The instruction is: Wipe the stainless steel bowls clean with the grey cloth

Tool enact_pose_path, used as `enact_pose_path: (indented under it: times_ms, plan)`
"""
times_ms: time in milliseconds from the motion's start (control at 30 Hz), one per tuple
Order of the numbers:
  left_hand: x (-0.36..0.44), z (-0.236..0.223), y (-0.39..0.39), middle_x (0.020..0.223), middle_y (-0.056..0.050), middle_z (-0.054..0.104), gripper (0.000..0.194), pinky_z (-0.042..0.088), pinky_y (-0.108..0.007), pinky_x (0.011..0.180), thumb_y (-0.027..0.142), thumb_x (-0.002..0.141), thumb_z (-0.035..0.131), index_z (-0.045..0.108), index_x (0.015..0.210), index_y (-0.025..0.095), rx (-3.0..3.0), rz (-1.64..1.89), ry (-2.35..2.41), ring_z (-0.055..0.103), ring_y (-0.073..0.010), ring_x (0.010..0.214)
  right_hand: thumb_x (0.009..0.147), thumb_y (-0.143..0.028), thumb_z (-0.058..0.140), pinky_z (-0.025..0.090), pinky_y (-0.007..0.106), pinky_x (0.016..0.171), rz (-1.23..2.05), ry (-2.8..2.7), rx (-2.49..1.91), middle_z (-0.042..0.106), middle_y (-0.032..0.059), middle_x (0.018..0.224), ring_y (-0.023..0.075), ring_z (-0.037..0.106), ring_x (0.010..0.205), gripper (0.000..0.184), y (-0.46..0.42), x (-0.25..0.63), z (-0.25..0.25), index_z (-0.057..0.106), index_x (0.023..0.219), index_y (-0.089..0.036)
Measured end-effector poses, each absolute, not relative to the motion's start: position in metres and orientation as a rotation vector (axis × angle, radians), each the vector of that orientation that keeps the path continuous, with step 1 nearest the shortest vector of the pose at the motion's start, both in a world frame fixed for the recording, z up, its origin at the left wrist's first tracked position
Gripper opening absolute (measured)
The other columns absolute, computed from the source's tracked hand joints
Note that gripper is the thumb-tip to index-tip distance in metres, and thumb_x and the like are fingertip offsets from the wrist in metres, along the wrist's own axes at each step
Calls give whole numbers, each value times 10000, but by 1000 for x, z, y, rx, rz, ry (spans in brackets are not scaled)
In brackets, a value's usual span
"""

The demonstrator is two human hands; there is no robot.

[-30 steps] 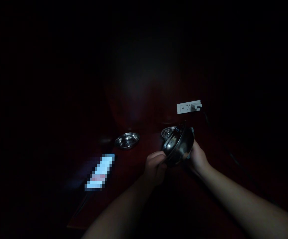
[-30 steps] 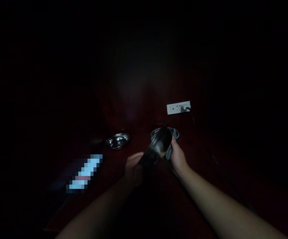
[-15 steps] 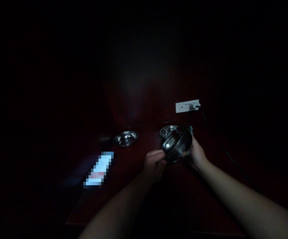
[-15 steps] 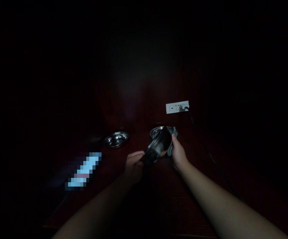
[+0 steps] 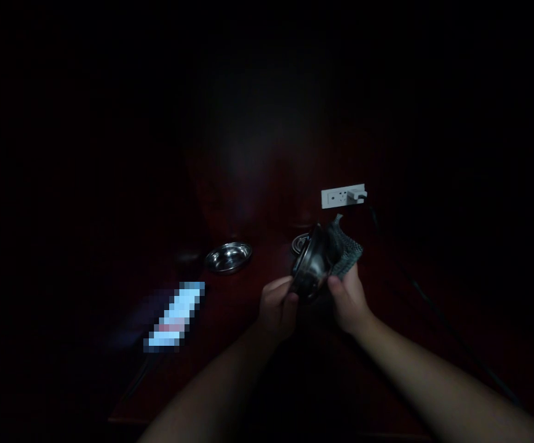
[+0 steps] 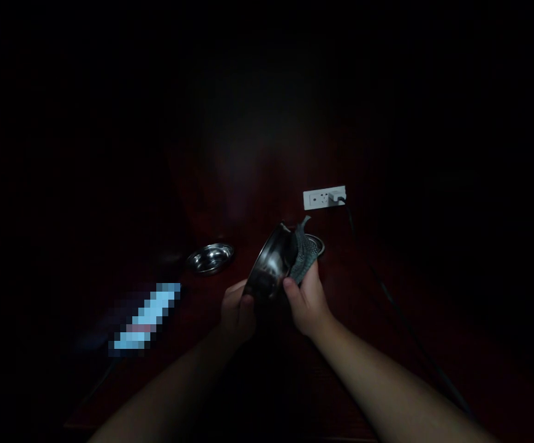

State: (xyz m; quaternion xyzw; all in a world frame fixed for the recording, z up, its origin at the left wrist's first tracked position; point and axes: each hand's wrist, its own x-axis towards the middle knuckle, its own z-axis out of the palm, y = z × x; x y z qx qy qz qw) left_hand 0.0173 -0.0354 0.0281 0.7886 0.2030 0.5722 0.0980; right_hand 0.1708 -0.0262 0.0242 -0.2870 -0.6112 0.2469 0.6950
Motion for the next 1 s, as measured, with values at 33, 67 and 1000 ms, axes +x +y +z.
enact_pose_path:
  times_ms: [33,67,1000]
  plan:
    - [17,28,-35,644,-49,544,474,362,-257,539,418,941,265,561,698,140,2331,1703,600,489,-128,573,794,-537,548,280,437,1082,500,-1410,-650,466,121,1355,290,400,1279,727,-27,171,25,315,1385,-184]
    - [17,29,-35,638,-42,537,456,356,-251,532,399,942,271,554,696,141,2328,1709,606,483,-123,566,796,-533,542,246,462,1098,431,-1467,-655,408,127,1403,303,346,1317,754,-28,172,27,276,1408,-182]
    - [19,29,-33,552,-18,530,367,355,-232,500,299,905,388,546,612,146,2409,1601,719,487,-108,506,801,-560,525,544,338,759,1422,-621,-622,735,44,812,213,686,823,409,5,162,9,672,924,-199]
